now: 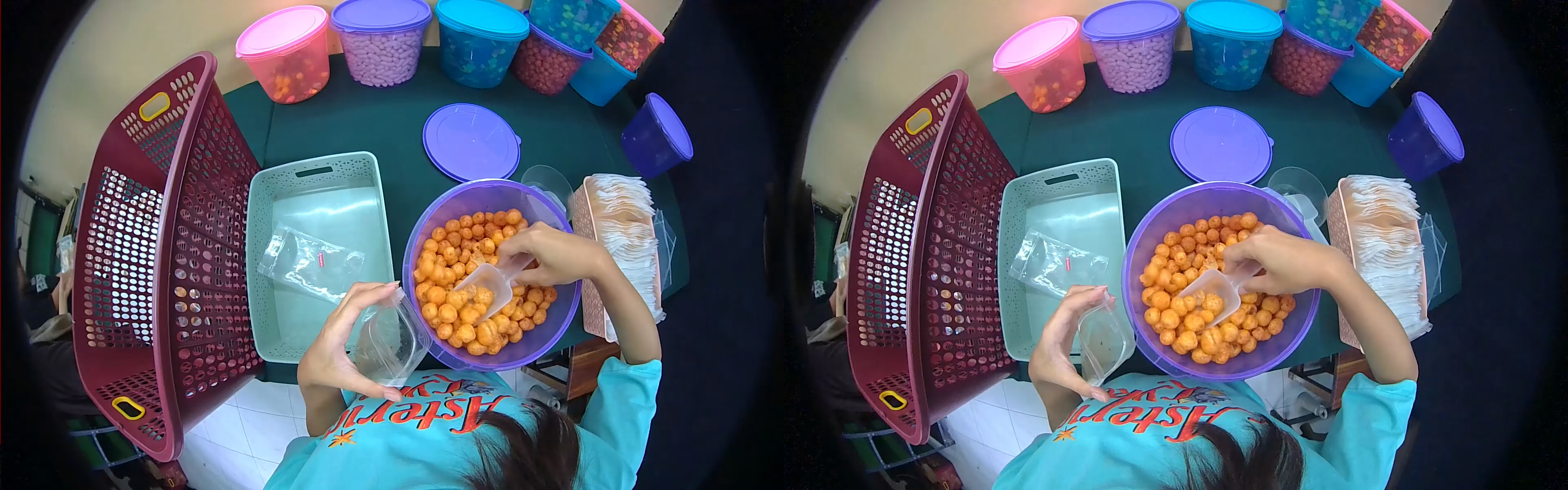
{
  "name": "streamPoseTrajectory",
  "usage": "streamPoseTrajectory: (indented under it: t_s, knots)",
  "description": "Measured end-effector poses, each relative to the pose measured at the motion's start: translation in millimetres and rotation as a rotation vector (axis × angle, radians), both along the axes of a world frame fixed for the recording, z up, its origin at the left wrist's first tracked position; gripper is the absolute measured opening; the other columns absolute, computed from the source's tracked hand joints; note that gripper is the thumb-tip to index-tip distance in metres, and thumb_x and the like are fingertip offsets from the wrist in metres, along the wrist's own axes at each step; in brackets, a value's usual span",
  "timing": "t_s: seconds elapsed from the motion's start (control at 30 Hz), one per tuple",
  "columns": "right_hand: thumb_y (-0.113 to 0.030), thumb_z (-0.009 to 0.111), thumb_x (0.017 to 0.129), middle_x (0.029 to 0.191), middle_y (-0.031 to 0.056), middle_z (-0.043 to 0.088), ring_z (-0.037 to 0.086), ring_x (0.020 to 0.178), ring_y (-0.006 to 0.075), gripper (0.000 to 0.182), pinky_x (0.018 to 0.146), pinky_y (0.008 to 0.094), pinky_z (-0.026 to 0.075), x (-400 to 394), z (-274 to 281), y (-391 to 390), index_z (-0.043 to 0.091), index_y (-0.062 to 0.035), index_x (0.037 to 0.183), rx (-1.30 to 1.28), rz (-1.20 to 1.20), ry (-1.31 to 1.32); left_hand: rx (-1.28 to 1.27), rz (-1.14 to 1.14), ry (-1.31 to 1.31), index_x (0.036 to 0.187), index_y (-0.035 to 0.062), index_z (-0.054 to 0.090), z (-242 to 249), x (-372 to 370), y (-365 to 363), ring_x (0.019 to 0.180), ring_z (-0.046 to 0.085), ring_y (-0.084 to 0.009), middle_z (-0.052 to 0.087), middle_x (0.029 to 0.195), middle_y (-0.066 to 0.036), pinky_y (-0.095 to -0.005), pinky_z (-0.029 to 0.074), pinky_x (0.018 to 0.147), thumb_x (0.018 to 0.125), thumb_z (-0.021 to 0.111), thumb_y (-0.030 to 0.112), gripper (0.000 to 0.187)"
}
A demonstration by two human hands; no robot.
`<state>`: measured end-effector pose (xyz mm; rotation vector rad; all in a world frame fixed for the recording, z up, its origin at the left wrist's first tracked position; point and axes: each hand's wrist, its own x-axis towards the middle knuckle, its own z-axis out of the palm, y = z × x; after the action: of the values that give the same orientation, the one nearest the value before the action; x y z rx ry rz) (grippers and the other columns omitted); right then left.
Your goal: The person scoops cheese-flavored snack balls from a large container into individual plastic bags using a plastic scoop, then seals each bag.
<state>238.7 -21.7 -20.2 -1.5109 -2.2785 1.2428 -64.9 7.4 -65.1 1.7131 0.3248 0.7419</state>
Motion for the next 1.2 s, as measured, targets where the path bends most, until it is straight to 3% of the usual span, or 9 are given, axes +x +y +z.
streamPoseTrajectory:
  t_s: [0.43, 0.83, 0.97, 1.03, 1.1, 1.2]
  knots:
    - [-0.002, 0.063, 0.067, 0.081, 0.0108, 0.059, 0.061, 0.076, 0.0198, 0.020, 0.068, 0.0278, 0.050, 4.2, -11.8, -1.6, 0.054, 0.0015, 0.084, -0.047, 0.038, 0.110, 0.006, 0.045, -0.012, 0.121, -0.0021, 0.038, -1.6, 1.1, -2.3, 0.102, 0.044, -0.0272, 0.044, 0.111, -0.017, -0.0368, 0.033, 0.090, 0.036, 0.084, 0.034, 0.104]
    - [-0.004, 0.064, 0.070, 0.086, 0.0087, 0.058, 0.058, 0.081, 0.0145, 0.023, 0.074, 0.0266, 0.048, 16.4, 13.9, -6.3, 0.053, 0.0025, 0.088, -0.021, -0.118, 0.319, 0.133, 0.155, 0.021, 0.119, -0.0009, 0.041, 23.1, 14.8, -1.4, 0.100, 0.046, -0.0247, 0.046, 0.108, -0.015, -0.0335, 0.038, 0.084, 0.037, 0.085, 0.030, 0.098]
    - [-0.003, 0.064, 0.069, 0.088, 0.0093, 0.058, 0.057, 0.083, 0.0150, 0.022, 0.075, 0.0273, 0.047, 18.9, 52.8, -11.5, 0.054, 0.0031, 0.088, 0.090, -0.157, 0.254, 0.187, 0.187, 0.050, 0.118, 0.0008, 0.042, 30.3, 24.2, -1.1, 0.098, 0.047, -0.0244, 0.046, 0.106, -0.014, -0.0342, 0.039, 0.083, 0.040, 0.084, 0.029, 0.092]
    - [-0.005, 0.065, 0.067, 0.084, 0.0084, 0.060, 0.058, 0.081, 0.0136, 0.022, 0.072, 0.0279, 0.047, 17.5, 78.1, -12.2, 0.055, 0.0024, 0.086, 0.134, -0.175, 0.098, 0.275, 0.245, 0.109, 0.118, 0.0011, 0.041, 34.1, 31.7, -2.7, 0.098, 0.048, -0.0252, 0.045, 0.107, -0.014, -0.0352, 0.039, 0.084, 0.042, 0.083, 0.029, 0.092]
    - [-0.007, 0.065, 0.066, 0.080, 0.0098, 0.061, 0.059, 0.080, 0.0170, 0.022, 0.069, 0.0290, 0.047, 14.8, 97.7, -10.6, 0.056, 0.0018, 0.084, 0.163, -0.178, 0.090, 0.299, 0.261, 0.153, 0.118, 0.0008, 0.040, 44.3, 43.1, -6.5, 0.099, 0.048, -0.0262, 0.045, 0.107, -0.014, -0.0368, 0.039, 0.084, 0.044, 0.082, 0.029, 0.090]
    - [-0.008, 0.063, 0.066, 0.077, 0.0130, 0.060, 0.058, 0.076, 0.0270, 0.021, 0.073, 0.0343, 0.043, -5.0, 117.0, -13.7, 0.057, 0.0008, 0.084, 0.355, -0.060, -0.192, 0.314, 0.326, 0.132, 0.117, 0.0004, 0.041, 47.0, 57.1, -12.2, 0.099, 0.048, -0.0267, 0.045, 0.107, -0.015, -0.0377, 0.039, 0.085, 0.045, 0.081, 0.027, 0.087]
